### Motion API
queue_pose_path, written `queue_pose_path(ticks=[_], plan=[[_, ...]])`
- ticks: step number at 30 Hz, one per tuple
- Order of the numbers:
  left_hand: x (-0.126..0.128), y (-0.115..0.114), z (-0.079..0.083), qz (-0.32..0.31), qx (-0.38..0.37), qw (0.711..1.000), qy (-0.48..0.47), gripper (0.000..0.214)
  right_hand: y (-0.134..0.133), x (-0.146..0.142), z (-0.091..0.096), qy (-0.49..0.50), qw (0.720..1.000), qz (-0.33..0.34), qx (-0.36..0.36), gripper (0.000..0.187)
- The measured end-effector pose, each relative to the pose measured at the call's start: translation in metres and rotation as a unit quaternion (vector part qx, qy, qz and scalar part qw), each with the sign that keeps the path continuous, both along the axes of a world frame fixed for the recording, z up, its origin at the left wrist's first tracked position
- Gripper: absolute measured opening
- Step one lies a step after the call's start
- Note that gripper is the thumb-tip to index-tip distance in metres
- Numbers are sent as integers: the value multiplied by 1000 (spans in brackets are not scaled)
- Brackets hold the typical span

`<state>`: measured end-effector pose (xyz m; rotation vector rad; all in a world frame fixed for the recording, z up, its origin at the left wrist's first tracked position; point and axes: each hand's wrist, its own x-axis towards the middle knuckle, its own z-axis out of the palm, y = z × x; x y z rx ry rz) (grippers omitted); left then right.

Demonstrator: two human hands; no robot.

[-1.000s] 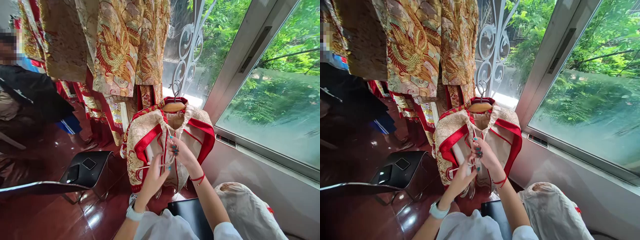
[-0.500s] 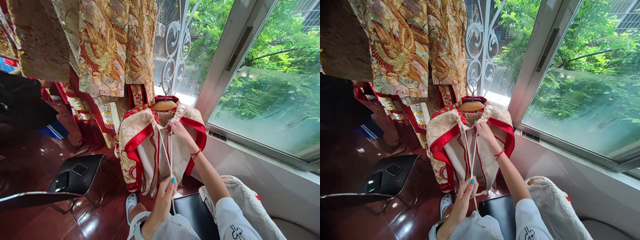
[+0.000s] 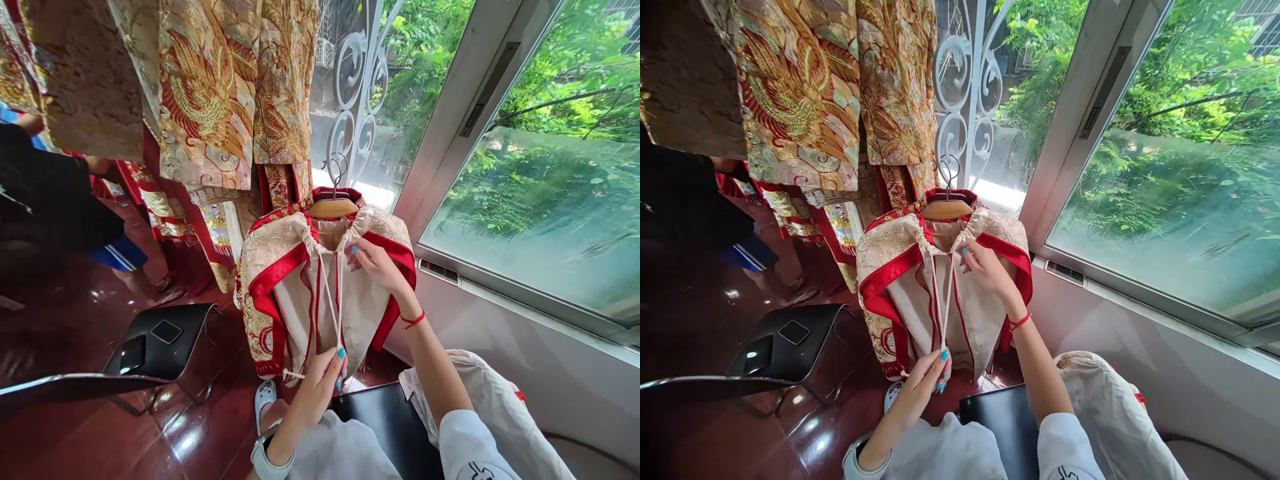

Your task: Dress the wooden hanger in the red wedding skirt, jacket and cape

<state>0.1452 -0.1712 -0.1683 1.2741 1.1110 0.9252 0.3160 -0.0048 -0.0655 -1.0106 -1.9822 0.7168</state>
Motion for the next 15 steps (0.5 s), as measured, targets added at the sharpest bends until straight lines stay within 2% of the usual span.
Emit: queue_pose_path(ticks=[3, 6, 10, 12, 15], plan=[[-12, 5, 10, -23, -2, 1000, -2, 59, -12, 4, -11, -106, 981, -26, 160, 21], [-24, 11, 19, -58, -11, 998, -34, 55, -17, 0, -23, -182, 953, -5, 243, 19], [-27, 19, 17, -81, -42, 992, -90, 55, -16, -7, -25, -166, 947, -17, 273, 26], [-25, 23, 10, -79, -63, 988, -114, 57, -16, -10, -23, -150, 950, 8, 272, 30], [-23, 29, -1, -42, -77, 988, -125, 64, -15, -14, -22, -136, 957, 59, 248, 38]])
